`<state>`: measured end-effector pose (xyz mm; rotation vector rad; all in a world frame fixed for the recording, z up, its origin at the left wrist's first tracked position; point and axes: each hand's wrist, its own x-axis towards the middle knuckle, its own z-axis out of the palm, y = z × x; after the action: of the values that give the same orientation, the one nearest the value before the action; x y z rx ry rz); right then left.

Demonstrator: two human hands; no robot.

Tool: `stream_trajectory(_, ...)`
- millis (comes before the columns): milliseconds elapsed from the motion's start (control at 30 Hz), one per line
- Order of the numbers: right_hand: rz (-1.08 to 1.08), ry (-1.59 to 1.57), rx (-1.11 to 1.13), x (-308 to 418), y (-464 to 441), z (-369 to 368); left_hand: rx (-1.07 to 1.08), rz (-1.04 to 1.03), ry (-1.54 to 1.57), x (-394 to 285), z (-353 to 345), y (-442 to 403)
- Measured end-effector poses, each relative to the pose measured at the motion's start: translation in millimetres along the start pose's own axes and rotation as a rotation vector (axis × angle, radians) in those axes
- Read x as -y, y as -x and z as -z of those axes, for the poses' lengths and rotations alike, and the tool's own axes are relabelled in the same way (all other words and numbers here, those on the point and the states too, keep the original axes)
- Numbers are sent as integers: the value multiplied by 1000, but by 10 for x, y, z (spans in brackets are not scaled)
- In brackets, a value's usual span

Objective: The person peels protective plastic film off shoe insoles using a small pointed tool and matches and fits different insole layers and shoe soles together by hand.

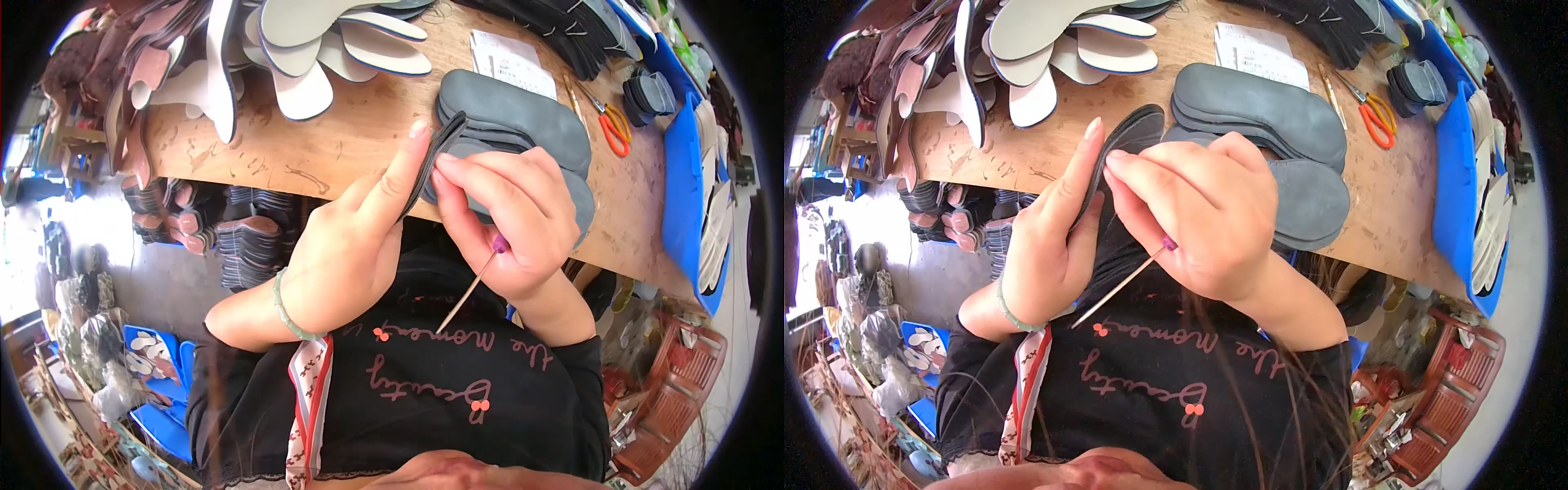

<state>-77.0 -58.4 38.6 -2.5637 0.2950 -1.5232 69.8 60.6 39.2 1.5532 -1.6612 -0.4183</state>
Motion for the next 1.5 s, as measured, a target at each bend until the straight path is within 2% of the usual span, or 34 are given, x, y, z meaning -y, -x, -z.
stream_trajectory(200, 3, -78, 25, -33, -32, -28, 109, 118, -38, -141, 68, -17)
stream_trajectory(233, -66, -136, 36, -27, -30, -29, 145, 155, -35, -169, 88, -28)
stream_trajectory(367, -326, -361, 51, 52, -22, -4, 54, 33, 103, -20, 0, -15)
stream_trajectory(533, -453, -530, 1, 64, 37, -19, 32, 76, 398, -3, -13, -4)
stream_trajectory(733, -536, -436, 71, 170, 22, 91, -21, 25, 254, -37, -29, 14)
stream_trajectory(833, -466, -316, 106, 212, 11, 149, -68, -9, 74, -38, -58, 21)
stream_trajectory(1033, -213, -166, 73, 175, 5, 125, -28, -64, -58, -90, 11, 34)
stream_trajectory(1133, -81, -144, 105, 119, -40, 131, 27, 12, -32, -170, 61, 56)
stream_trajectory(1233, -22, -159, 106, 51, -9, 105, 36, 1, -10, -185, 54, 66)
stream_trajectory(1333, -15, -176, 59, 19, 56, 64, 153, 157, 44, -217, 81, 76)
stream_trajectory(1500, -58, -234, 15, 78, 73, 66, 104, 78, 505, -110, 12, 85)
